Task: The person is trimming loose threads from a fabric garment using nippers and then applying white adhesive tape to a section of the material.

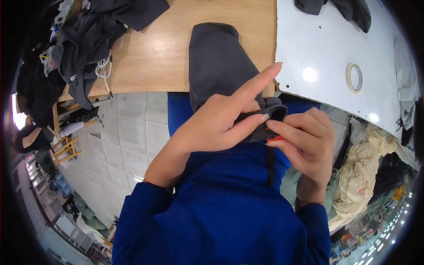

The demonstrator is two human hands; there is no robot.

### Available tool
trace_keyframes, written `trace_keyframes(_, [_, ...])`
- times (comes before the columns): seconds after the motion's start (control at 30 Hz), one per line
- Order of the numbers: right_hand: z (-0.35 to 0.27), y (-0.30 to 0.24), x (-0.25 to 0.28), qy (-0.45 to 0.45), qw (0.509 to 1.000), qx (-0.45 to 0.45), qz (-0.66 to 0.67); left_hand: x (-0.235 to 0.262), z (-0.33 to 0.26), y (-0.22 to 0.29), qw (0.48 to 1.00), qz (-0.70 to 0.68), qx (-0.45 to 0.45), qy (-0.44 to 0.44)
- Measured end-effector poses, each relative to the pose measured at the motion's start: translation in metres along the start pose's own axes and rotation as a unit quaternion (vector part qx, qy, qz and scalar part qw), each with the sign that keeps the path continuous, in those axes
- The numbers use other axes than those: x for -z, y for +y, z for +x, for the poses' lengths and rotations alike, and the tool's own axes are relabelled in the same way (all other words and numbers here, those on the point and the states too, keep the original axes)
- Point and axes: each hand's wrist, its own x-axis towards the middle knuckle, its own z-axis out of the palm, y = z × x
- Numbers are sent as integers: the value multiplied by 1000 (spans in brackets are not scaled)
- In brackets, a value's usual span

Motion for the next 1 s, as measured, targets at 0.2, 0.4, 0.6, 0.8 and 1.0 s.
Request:
trace_keyframes(0.2, [-3,-1,-1,13,1000,-3,-7,0,1,3,1000,-10,23,-4])
trace_keyframes(0.4, [-5,-1,1,31,999,-30,-3,1,0,0,1000,-18,7,11])
trace_keyframes(0.6, [-3,0,-1,38,999,-21,-11,2,1,4,998,-54,42,4])
trace_keyframes(0.8, [-1,0,1,25,1000,-13,-10,2,1,5,997,-52,55,7])
trace_keyframes(1.0, [-3,4,-4,23,1000,11,3,1,0,4,997,-47,57,-5])
